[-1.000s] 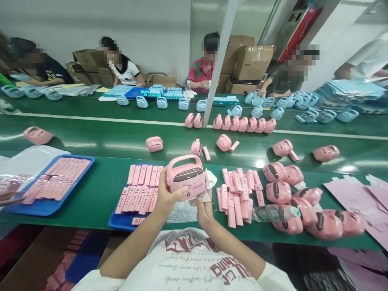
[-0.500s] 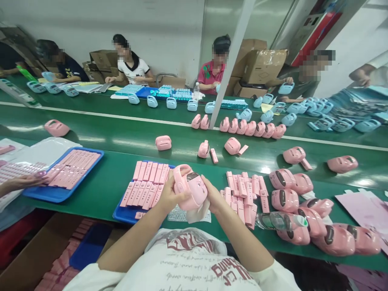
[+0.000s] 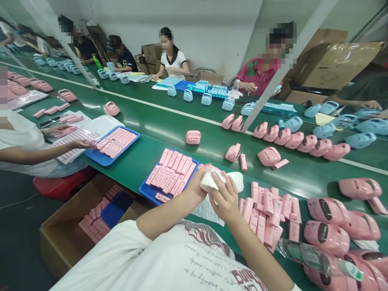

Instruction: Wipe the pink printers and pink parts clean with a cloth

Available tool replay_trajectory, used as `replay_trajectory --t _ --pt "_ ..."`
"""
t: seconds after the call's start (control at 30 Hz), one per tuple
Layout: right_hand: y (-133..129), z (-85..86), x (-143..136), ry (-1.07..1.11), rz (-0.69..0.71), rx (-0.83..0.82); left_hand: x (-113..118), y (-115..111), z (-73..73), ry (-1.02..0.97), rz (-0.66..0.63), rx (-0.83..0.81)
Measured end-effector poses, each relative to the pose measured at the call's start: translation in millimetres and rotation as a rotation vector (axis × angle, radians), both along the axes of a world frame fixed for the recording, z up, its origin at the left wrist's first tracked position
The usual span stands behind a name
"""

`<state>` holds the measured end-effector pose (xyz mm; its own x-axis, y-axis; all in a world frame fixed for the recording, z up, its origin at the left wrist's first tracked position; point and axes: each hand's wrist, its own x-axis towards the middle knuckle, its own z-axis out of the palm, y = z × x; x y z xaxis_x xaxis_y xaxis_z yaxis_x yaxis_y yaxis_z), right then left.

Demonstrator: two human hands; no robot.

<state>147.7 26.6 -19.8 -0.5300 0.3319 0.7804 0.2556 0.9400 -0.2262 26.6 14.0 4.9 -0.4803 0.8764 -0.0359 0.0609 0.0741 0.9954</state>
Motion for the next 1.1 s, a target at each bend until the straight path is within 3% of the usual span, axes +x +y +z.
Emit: replay_trajectory --t 0.13,0.2,0.33,0.47,0.53,0.63,0.7,0.77,0.87,1.1 --pt "-1 -6.8 -1 0.079 -0.156 -0.149 -2 0 6.0 -0.733 0.076 0.040" --pt "-5 -8.0 -4 0.047 -0.183 -0.083 -2 1 11.0 -1.067 0.091 0.033" --pt "-8 -12.6 -5 0.013 -0.147 0.120 -4 2 17.5 -1.186 0.068 0.050" --pt "-14 -27.6 1 0.066 -0.158 0.027 -8 0 18.1 -1.171 0.127 0.102" --pt "-23 -34.4 2 0.173 -0.184 -0.212 -10 -2 20.7 -1.188 0.136 0.080" --pt "-34 -32.9 -2 0.467 -0.193 -0.877 -14 -6 29.7 -1.255 0.101 0.029" --pt "-34 -22.1 -7 0.690 -0.099 -1.323 -15 -8 36.9 -1.260 0.094 0.011" --pt "-30 -6.6 -10 0.878 0.055 -1.611 -17 -9 42.4 -1.228 0.094 0.003" --pt "-23 15.6 -9 1.015 0.215 -1.821 -18 -9 46.0 -1.163 0.070 0.004" --pt "-16 38.3 -1 1.044 0.291 -1.995 -14 -9 41.6 -1.056 -0.094 -0.003"
